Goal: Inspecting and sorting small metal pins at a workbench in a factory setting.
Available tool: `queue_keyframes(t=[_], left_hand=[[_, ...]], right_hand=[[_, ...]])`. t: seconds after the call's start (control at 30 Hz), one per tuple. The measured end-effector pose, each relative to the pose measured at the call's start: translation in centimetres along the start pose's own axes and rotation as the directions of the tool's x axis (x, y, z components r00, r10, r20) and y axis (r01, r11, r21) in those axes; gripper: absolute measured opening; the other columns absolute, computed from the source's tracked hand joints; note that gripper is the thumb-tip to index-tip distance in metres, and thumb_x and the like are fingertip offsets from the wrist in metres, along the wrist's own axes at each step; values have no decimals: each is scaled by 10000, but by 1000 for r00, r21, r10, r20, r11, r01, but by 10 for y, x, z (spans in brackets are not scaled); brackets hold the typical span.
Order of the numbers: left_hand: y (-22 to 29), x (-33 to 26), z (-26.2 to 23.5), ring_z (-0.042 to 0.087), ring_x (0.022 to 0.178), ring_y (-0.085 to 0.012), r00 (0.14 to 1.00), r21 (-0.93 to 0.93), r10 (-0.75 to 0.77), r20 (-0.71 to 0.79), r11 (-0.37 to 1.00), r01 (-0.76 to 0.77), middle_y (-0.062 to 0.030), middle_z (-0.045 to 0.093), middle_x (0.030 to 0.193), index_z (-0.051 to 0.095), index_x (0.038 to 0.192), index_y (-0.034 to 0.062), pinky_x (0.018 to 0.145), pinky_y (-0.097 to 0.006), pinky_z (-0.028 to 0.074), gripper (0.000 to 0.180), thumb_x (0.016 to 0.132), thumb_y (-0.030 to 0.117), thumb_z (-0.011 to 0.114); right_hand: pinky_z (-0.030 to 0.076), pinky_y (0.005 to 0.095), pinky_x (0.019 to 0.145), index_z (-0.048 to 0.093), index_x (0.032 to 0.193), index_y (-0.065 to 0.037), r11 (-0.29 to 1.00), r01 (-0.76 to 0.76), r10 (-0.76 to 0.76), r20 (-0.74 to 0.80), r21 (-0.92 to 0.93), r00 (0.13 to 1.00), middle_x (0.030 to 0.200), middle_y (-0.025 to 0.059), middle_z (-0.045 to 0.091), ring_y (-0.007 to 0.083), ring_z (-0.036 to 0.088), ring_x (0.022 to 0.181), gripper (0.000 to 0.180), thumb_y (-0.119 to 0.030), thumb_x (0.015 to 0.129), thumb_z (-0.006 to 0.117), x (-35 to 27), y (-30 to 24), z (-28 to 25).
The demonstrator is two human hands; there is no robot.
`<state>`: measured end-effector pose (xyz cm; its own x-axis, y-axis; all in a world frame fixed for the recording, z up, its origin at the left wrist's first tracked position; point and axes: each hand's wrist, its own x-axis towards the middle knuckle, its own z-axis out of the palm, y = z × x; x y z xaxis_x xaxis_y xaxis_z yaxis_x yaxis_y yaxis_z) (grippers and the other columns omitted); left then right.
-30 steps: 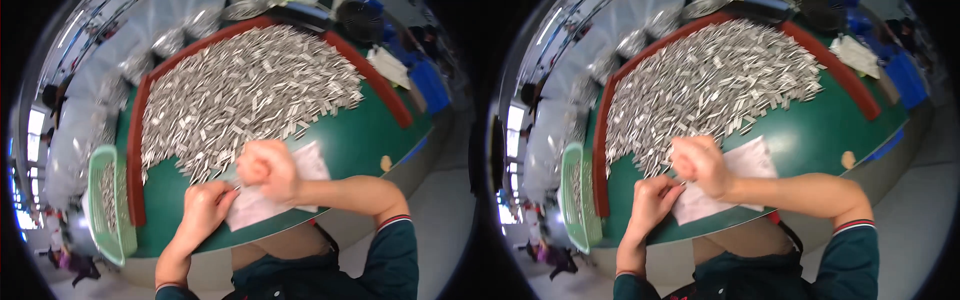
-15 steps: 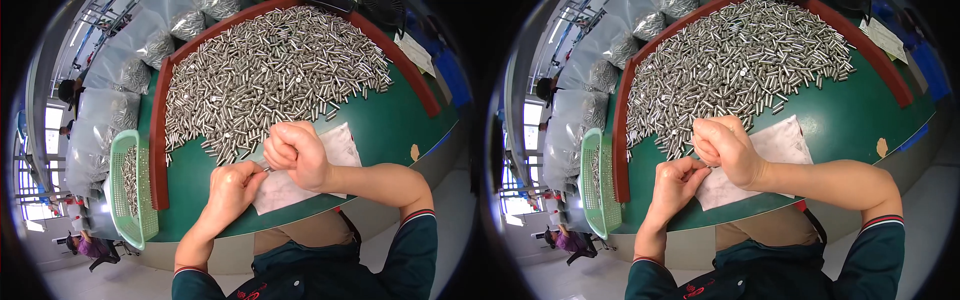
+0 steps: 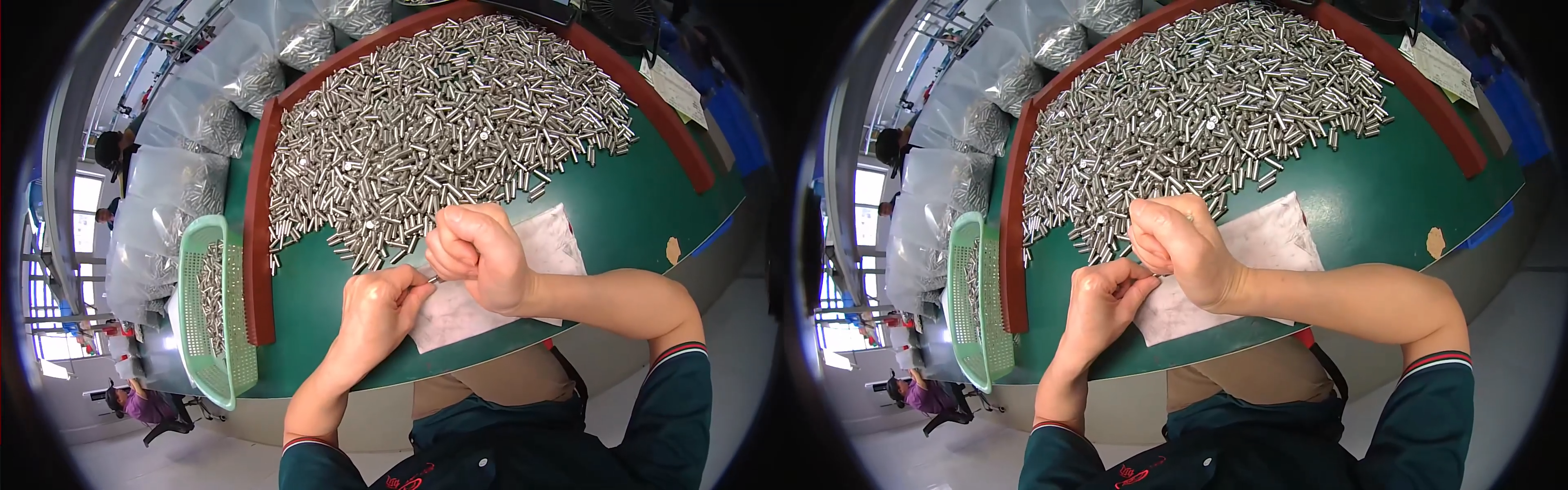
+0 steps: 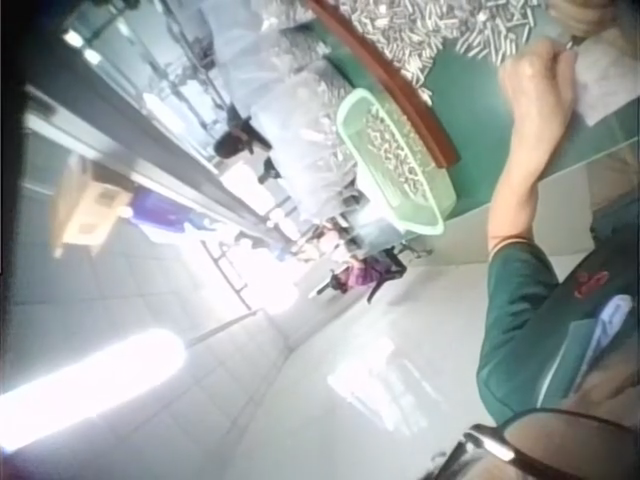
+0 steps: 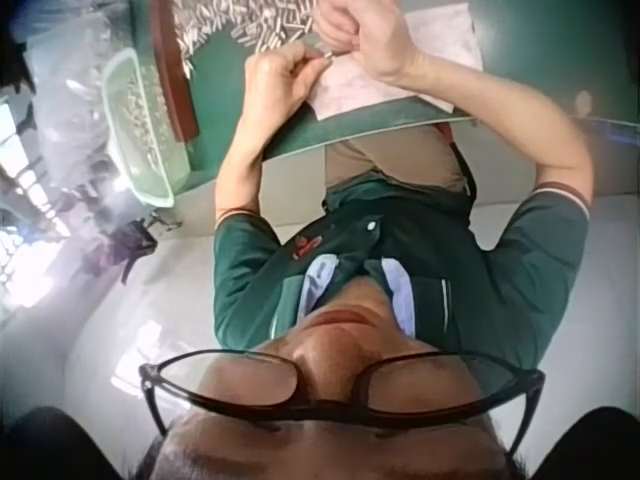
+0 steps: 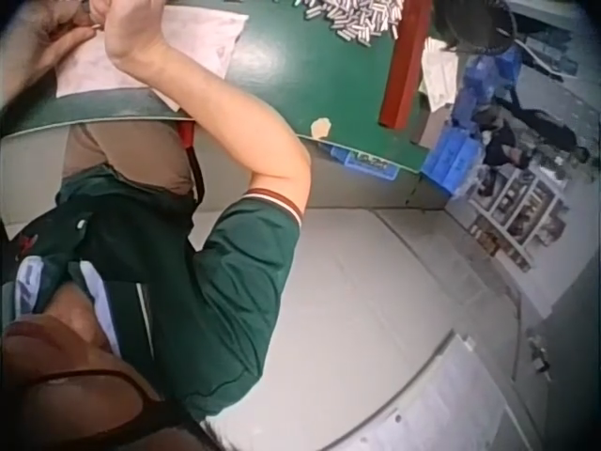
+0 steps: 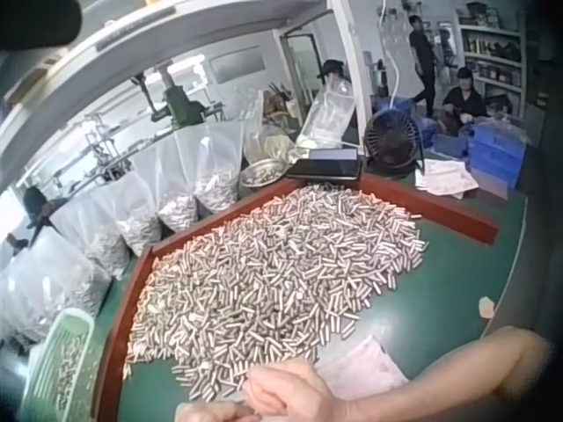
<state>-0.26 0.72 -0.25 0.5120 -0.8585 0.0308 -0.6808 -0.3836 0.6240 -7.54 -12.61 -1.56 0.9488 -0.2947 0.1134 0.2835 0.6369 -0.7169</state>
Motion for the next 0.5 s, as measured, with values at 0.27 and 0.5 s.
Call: queue_keyframes(t=[0.27,0.5], left_hand=[[-1,4,0,498,428,-276,999,-14,35,36,999,-35,-124,504,497,562,643,20,408,-334,380,79,674,50,628],[2,6,-3,508,462,-312,998,-29,56,10,998,-55,-146,522,533,604,718,29,426,-346,395,57,675,58,629]], right_hand=[[202,229,435,278,502,-87,990,-1,1,2,-141,1000,464,-24,263,71,230,442,353,-147,845,336,-3,1,9],[271,261,439,337,538,-20,965,35,-29,28,-258,999,495,12,347,60,303,502,318,-177,810,386,0,3,10]])
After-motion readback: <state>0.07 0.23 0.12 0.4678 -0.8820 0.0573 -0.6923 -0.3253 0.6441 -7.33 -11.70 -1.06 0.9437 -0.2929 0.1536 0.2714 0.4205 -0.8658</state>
